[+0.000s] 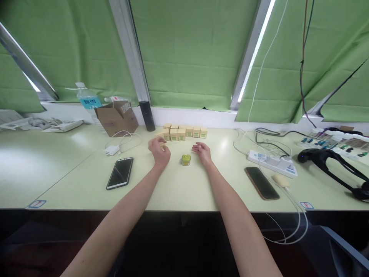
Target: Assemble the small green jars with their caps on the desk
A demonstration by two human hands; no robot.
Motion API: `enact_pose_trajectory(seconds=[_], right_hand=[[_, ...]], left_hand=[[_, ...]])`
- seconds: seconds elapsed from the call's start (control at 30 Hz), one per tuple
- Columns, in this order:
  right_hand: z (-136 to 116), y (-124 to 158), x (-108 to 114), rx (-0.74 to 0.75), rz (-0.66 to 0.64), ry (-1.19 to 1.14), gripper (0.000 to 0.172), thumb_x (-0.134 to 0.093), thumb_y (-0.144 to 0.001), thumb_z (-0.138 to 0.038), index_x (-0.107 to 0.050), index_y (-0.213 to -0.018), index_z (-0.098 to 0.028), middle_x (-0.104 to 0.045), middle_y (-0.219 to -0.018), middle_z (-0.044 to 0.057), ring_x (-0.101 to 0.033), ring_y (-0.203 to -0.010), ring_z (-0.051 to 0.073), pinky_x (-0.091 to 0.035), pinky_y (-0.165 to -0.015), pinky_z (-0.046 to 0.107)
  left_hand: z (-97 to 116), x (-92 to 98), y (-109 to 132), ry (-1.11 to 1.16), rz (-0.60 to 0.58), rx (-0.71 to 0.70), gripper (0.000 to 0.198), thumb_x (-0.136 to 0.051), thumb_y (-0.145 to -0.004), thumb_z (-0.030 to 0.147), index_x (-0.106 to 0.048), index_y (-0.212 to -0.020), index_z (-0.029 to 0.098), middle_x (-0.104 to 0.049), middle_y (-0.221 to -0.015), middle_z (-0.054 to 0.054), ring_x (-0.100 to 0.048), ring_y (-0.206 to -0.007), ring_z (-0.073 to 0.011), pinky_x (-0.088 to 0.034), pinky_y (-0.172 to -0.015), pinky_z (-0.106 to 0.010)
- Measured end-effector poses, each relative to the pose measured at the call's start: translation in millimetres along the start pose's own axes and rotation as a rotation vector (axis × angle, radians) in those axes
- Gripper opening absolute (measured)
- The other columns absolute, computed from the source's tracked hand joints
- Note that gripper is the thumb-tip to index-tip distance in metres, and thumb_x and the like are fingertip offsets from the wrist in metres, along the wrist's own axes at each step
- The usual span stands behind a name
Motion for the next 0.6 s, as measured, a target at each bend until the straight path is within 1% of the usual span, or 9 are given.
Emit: enact_pose_trajectory(seconds=[0.07, 0.13, 0.2, 0.23, 0.3, 0.37, 0.47, 0.53, 0.6], right_hand=[[-6, 15, 8, 0.026, -0.006, 0.017, 0.036, -0.075, -0.077, -0.051, -0.069, -0.101, -0.025, -0.076, -0.092, 0.007, -0.072, -0.085, 0.023, -0.061, -0.086, 0.047], [-10, 24, 13, 0.025, 0.011, 0.036, 0.036, -0.074, -0.078, -0.05, -0.069, -0.103, -0.025, -0.075, -0.09, 0.006, -0.071, -0.08, 0.021, -0.06, -0.078, 0.042], [-13, 27, 15, 0.015, 0.031, 0.039, 0.035, -0.073, -0.077, -0.048, -0.068, -0.102, -0.024, -0.074, -0.088, 0.005, -0.069, -0.077, 0.02, -0.058, -0.074, 0.039], [-14, 27, 16, 0.013, 0.036, 0.036, 0.036, -0.073, -0.076, -0.047, -0.068, -0.102, -0.024, -0.074, -0.087, 0.005, -0.068, -0.076, 0.02, -0.057, -0.072, 0.039], [-15, 26, 16, 0.013, 0.031, 0.032, 0.037, -0.073, -0.075, -0.047, -0.067, -0.103, -0.024, -0.074, -0.087, 0.005, -0.068, -0.075, 0.02, -0.056, -0.071, 0.038], [-16, 25, 16, 0.014, 0.022, 0.026, 0.037, -0.073, -0.076, -0.048, -0.066, -0.103, -0.024, -0.074, -0.087, 0.005, -0.068, -0.075, 0.02, -0.055, -0.07, 0.038], [-17, 27, 16, 0.007, 0.015, 0.019, 0.036, -0.072, -0.076, -0.046, -0.065, -0.105, -0.025, -0.074, -0.087, 0.005, -0.068, -0.075, 0.02, -0.055, -0.069, 0.038], [-19, 30, 14, 0.003, 0.005, 0.042, 0.037, -0.072, -0.076, -0.045, -0.066, -0.107, -0.025, -0.074, -0.088, 0.005, -0.068, -0.075, 0.02, -0.054, -0.068, 0.037], [-22, 34, 9, 0.009, -0.031, 0.109, 0.039, -0.072, -0.076, -0.045, -0.066, -0.109, -0.024, -0.074, -0.091, 0.005, -0.067, -0.077, 0.02, -0.053, -0.066, 0.035]], left_hand=[[-7, 9.8, -6, -0.006, 0.149, 0.068, 0.057, -0.054, -0.076, 0.003, -0.048, -0.13, 0.019, -0.056, -0.14, -0.016, -0.041, -0.144, -0.0322, -0.029, -0.123, -0.051], [-20, 12.9, -12, 0.011, 0.235, 0.149, 0.069, -0.058, -0.073, 0.005, -0.039, -0.138, 0.018, -0.047, -0.149, -0.02, -0.037, -0.148, -0.0341, -0.029, -0.124, -0.053], [-36, 8.6, -20, 0.054, 0.222, 0.224, 0.077, -0.061, -0.073, 0.006, -0.031, -0.142, 0.019, -0.044, -0.152, -0.021, -0.037, -0.151, -0.0337, -0.03, -0.125, -0.053], [-46, 5.2, -24, 0.095, 0.201, 0.277, 0.08, -0.062, -0.073, 0.006, -0.028, -0.144, 0.02, -0.042, -0.153, -0.02, -0.039, -0.151, -0.032, -0.034, -0.124, -0.05], [-64, -3.4, -30, 0.213, 0.119, 0.4, 0.081, -0.061, -0.078, 0.008, -0.021, -0.147, 0.026, -0.042, -0.154, -0.019, -0.048, -0.146, -0.0265, -0.048, -0.114, -0.043], [-76, -9.3, -34, 0.316, 0.068, 0.482, 0.081, -0.058, -0.081, 0.008, -0.019, -0.148, 0.03, -0.043, -0.153, -0.018, -0.056, -0.14, -0.0239, -0.055, -0.104, -0.037], [-84, -11.5, -36, 0.409, 0.055, 0.536, 0.079, -0.057, -0.08, 0.007, -0.023, -0.148, 0.029, -0.045, -0.151, -0.017, -0.062, -0.132, -0.0215, -0.058, -0.097, -0.032], [-86, -11.1, -36, 0.392, 0.048, 0.537, 0.081, -0.06, -0.076, 0.005, -0.027, -0.148, 0.027, -0.046, -0.15, -0.017, -0.06, -0.134, -0.0211, -0.057, -0.098, -0.03], [-85, -12.2, -36, 0.354, -0.003, 0.5, 0.087, -0.062, -0.072, 0.002, -0.028, -0.148, 0.027, -0.049, -0.148, -0.016, -0.059, -0.134, -0.0207, -0.056, -0.099, -0.029]])
Point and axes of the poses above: each hand's wrist, its own y-axis away from the middle knuckle, its own x-axis out of the back of the hand, z = x × y, the point moved 4 cm from there along -y, towards the middle knuckle
